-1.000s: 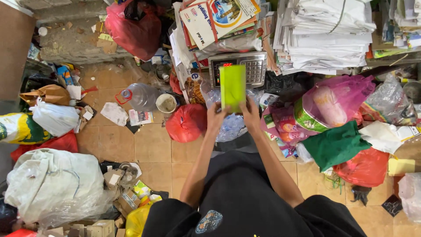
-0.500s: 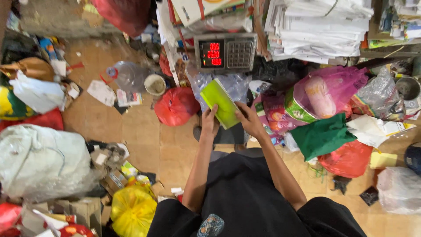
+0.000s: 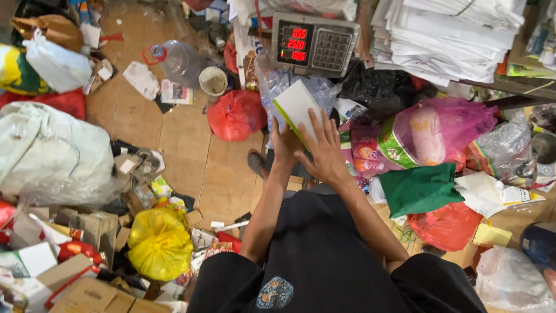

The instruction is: Weighing bundles of plastic bottles on a digital scale and recording the weight in a notebook.

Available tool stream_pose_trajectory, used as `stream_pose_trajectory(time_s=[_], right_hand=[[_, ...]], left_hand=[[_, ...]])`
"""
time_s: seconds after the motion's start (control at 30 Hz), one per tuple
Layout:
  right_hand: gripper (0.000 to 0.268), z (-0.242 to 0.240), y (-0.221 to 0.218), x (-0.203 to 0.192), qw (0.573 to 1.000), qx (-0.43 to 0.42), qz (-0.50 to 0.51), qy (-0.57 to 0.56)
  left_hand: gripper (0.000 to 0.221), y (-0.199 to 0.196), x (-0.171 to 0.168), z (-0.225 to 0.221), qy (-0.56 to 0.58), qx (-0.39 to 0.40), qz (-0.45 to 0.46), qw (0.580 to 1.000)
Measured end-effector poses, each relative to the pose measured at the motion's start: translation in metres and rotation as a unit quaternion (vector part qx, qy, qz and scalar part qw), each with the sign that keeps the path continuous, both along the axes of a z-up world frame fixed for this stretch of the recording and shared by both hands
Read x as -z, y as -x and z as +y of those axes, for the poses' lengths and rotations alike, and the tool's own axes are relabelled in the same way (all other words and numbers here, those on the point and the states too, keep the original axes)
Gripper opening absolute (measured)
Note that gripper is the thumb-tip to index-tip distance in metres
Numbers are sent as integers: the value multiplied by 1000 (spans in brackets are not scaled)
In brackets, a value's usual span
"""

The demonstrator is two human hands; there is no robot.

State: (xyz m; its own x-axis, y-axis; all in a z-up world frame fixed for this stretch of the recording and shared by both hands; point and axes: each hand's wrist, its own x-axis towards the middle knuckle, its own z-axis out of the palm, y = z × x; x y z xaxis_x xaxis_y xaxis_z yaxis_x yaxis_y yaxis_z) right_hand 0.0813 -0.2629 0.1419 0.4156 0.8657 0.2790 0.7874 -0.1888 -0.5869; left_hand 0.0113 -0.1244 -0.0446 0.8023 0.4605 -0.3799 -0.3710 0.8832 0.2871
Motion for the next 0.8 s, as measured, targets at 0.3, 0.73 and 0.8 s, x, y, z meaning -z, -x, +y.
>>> stream_pose_trajectory(time_s=[0.3, 0.73, 0.8], right_hand=[[52, 1, 27, 4, 983, 77, 62, -153], [37, 42, 51, 16, 936, 171, 192, -239], [42, 55, 57, 9, 894, 211, 312, -241]], left_hand=[[81, 3, -71, 2, 91, 36, -77, 992], [73, 9, -31, 37, 33, 151, -152, 976], [71, 16, -19, 48, 32, 165, -154, 974]])
